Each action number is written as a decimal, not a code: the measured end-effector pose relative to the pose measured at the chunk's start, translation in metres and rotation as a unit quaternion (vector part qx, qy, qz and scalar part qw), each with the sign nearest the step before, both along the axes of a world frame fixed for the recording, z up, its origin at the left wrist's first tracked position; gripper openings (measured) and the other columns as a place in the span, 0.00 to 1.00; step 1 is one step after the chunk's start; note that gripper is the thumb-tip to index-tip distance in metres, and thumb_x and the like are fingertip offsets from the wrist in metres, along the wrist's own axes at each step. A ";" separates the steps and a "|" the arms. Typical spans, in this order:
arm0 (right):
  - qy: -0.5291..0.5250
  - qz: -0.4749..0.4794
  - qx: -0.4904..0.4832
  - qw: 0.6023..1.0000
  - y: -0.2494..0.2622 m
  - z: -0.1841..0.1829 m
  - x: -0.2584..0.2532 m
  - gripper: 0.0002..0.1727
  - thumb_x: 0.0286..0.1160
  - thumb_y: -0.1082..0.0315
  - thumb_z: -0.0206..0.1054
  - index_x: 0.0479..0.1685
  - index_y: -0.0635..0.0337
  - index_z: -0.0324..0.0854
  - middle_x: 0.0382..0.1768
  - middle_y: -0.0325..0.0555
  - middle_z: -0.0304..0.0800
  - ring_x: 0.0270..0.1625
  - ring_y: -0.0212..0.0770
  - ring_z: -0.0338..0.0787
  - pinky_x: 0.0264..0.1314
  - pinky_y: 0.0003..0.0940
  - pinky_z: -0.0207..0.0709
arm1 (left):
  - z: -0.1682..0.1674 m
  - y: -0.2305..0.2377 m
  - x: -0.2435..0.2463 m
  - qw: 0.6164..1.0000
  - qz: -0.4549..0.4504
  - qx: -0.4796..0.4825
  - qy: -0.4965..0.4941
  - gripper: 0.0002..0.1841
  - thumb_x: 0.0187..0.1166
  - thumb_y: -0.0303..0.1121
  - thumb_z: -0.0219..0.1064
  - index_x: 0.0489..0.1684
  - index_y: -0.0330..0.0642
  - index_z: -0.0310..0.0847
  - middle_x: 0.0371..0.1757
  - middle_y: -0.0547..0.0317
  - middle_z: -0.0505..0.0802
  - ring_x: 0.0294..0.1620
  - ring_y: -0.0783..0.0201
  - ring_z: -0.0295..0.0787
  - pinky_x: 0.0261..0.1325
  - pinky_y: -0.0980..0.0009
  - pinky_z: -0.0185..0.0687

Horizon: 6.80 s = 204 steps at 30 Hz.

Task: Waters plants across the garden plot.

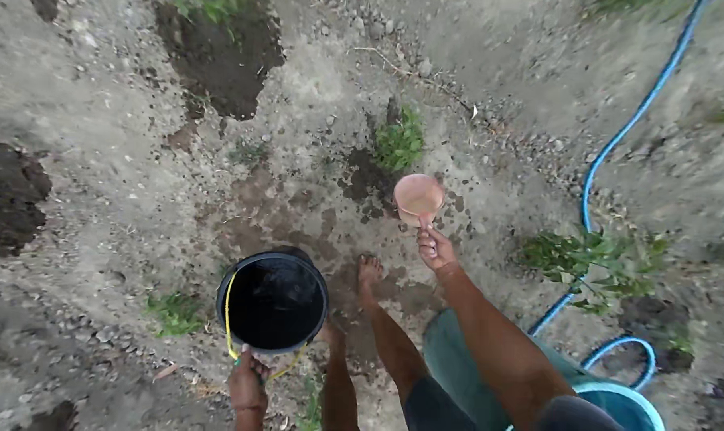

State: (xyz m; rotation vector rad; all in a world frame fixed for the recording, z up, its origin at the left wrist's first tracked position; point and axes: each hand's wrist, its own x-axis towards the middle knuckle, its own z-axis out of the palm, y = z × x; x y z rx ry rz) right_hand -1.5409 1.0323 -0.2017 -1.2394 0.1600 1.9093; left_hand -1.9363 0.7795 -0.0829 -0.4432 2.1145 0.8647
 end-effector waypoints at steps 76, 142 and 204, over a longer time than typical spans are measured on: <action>-0.095 0.961 0.259 0.010 -0.099 0.037 -0.360 0.21 0.81 0.65 0.67 0.70 0.63 0.82 0.57 0.70 0.88 0.62 0.68 0.88 0.67 0.68 0.77 | 0.116 -0.063 -0.015 0.922 0.372 0.089 -0.068 0.03 0.81 0.21 0.62 0.38 0.30 0.79 0.40 0.48 0.88 0.30 0.59 0.90 0.28 0.61 0.92; -0.098 0.945 0.308 -0.047 -0.032 0.147 -0.612 0.12 0.76 0.75 0.64 0.53 0.73 0.84 0.25 0.43 0.86 0.20 0.30 0.80 0.24 0.26 0.76 | 0.133 0.021 0.063 0.502 0.864 -0.025 0.025 0.07 0.70 0.21 0.68 0.41 0.25 0.81 0.48 0.46 0.85 0.43 0.63 0.79 0.46 0.67 0.77; -0.151 0.978 0.111 -0.091 -0.447 -0.007 -0.374 0.09 0.93 0.67 0.45 0.44 0.55 0.69 0.19 0.34 0.76 0.09 0.21 0.69 0.09 0.13 0.63 | -0.052 0.081 0.363 -0.196 0.980 -0.037 -0.008 0.04 0.82 0.29 0.56 0.36 0.46 0.70 0.23 0.65 0.73 0.23 0.67 0.73 0.35 0.66 0.81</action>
